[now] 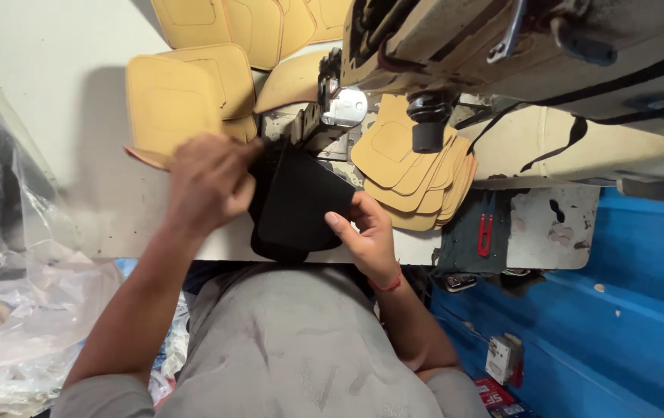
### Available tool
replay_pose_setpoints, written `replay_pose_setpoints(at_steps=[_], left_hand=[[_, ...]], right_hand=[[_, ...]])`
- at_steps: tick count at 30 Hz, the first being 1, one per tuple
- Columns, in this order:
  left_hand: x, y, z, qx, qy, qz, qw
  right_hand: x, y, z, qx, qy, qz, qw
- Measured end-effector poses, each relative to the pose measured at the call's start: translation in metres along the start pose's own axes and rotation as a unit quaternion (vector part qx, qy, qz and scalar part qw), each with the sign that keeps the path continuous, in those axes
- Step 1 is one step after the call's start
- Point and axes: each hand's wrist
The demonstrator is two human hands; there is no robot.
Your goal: The person uses a sewing machine to stitch light brown cardboard templates onto black fabric pieces. They repeatedly pick up a template, align it with a fabric piece, and feed the assembly through the machine. The person also retrieves additional black fabric pieces from a plastic bag on the table.
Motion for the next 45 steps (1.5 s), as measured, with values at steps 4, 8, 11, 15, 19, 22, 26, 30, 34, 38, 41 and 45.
replay_pose_setpoints(at_steps=[4, 8, 11, 15, 19, 22, 26, 30, 34, 38, 41, 45], left_hand=[[0.006, 0.015, -0.032, -0.014, 0.063, -0.067, 0.996], [0.004, 0.016, -0.067, -0.14, 0.356, 0.017, 0.924], [0.028, 0.036, -0.066, -0.299, 0.502, 0.1, 0.805], [0.033, 0.045, -0.056, -0.32, 0.574, 0.139, 0.741], [0.024, 0.035, -0.058, -0.31, 0.553, 0.16, 0.757], [0.03, 0.039, -0.06, -0.332, 0.572, 0.162, 0.732], [0.041, 0.039, -0.061, -0.365, 0.549, 0.106, 0.744], [0.045, 0.033, -0.058, -0.34, 0.565, 0.015, 0.751], [0.051, 0.028, -0.063, -0.362, 0.588, 0.043, 0.722], [0.059, 0.024, -0.08, -0.347, 0.681, 0.036, 0.644], [0.053, 0.019, -0.091, -0.353, 0.767, 0.011, 0.535], [0.051, 0.028, -0.088, -0.361, 0.661, 0.017, 0.658]], right_hand=[[-0.012, 0.008, 0.005, 0.027, -0.028, -0.015, 0.999], [-0.021, 0.008, 0.008, -0.009, 0.012, 0.032, 0.999], [-0.038, -0.025, 0.027, -0.091, 0.222, -0.008, 0.971], [-0.09, -0.08, 0.048, -0.203, 0.683, -0.164, 0.682], [-0.09, -0.091, 0.07, -0.112, 0.698, -0.09, 0.701], [-0.088, -0.088, 0.059, -0.136, 0.705, -0.119, 0.685], [-0.074, -0.063, 0.051, -0.08, 0.543, -0.149, 0.822], [-0.076, -0.031, 0.046, -0.2, 0.11, -0.18, 0.957], [-0.078, 0.003, 0.033, -0.126, -0.026, -0.198, 0.972], [-0.035, 0.003, 0.027, -0.083, 0.026, -0.109, 0.99], [-0.006, -0.005, 0.026, -0.06, 0.038, -0.091, 0.993], [0.012, -0.005, 0.031, -0.08, 0.073, -0.115, 0.987]])
Point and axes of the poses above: each hand's wrist, its own y-axis away from the middle knuckle, its own x-axis out of the palm, z = x × y, and after that the axes turned 3 degrees about -z, right-handed
